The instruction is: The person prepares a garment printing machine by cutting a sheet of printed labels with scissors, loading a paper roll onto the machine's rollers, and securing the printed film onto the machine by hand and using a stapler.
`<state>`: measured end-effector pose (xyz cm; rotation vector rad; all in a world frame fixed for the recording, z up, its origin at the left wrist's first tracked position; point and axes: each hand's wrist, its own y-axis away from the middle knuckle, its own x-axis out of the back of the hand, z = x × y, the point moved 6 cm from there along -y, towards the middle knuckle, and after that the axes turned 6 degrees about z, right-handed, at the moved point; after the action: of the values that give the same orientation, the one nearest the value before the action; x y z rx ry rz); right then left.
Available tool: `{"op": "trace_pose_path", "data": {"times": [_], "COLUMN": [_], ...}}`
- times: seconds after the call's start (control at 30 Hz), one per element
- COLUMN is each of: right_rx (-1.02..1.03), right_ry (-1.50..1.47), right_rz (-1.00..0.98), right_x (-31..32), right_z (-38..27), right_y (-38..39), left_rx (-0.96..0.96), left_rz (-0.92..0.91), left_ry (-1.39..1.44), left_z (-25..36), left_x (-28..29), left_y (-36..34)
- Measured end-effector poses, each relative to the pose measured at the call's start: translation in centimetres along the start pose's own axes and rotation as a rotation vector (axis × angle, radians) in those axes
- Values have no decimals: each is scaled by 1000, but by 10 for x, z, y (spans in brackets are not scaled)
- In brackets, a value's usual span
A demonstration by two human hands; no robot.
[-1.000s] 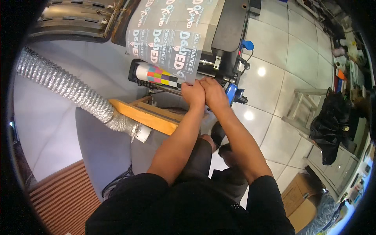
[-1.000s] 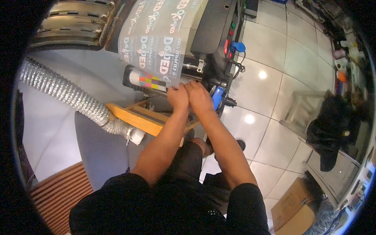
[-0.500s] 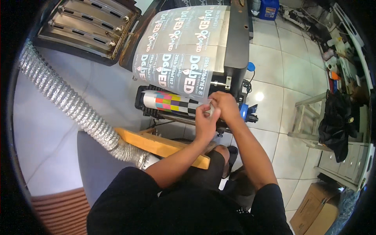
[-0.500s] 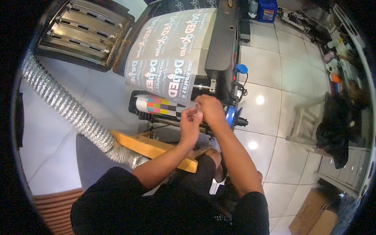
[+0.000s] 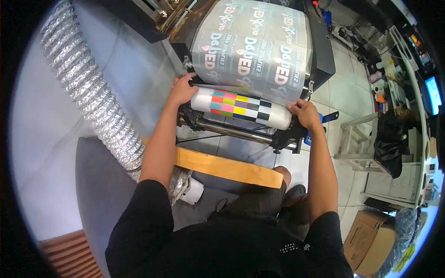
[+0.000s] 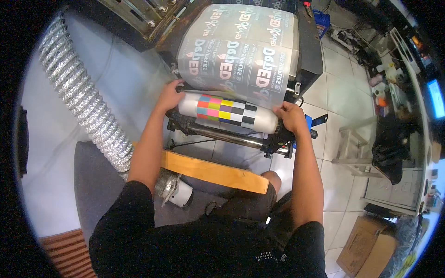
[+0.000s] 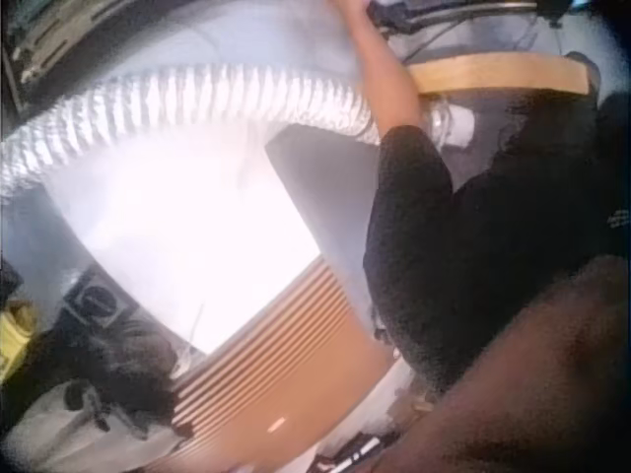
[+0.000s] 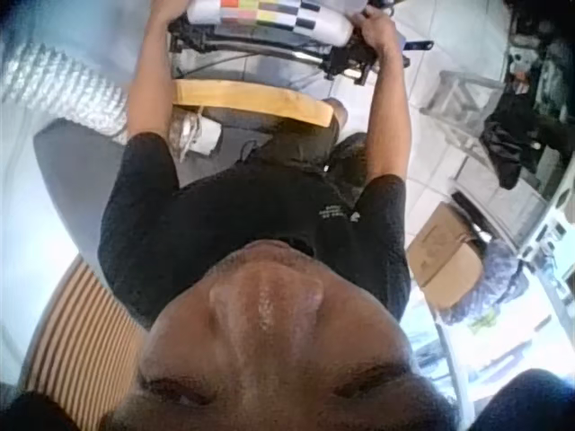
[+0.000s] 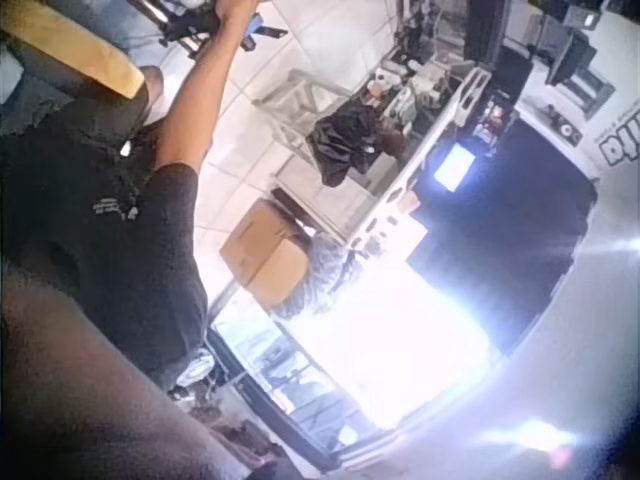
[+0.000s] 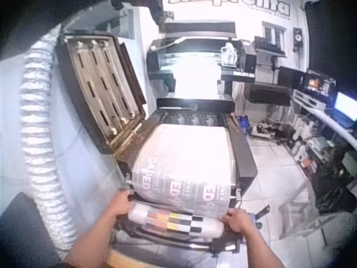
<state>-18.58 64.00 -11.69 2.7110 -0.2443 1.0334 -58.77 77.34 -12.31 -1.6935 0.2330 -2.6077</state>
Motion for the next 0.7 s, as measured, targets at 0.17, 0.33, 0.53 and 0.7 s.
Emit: {"op": "trace_pose_path", "data": {"times": [0.17,0.33,0.53,0.7], "right_rx": [0,-41,-60,-118], "right_ry": [-90,-56,-234,-354], "right_rz": [-8,-20,128,173], "right_x": [0,-5,-10,-12], "right_z": [4,19,26,27], "right_y": [7,-10,-12,-8], "left_rx": [-70,-29,-11,-22], "left_rz": [-292,-335,-229,-147], "left_ry": [565,729,744,777], "left_z": [7,5,9,-2], "left_x": [-14,-16,-17,-25], "left_y": [-15,-15,-10,-11]}}
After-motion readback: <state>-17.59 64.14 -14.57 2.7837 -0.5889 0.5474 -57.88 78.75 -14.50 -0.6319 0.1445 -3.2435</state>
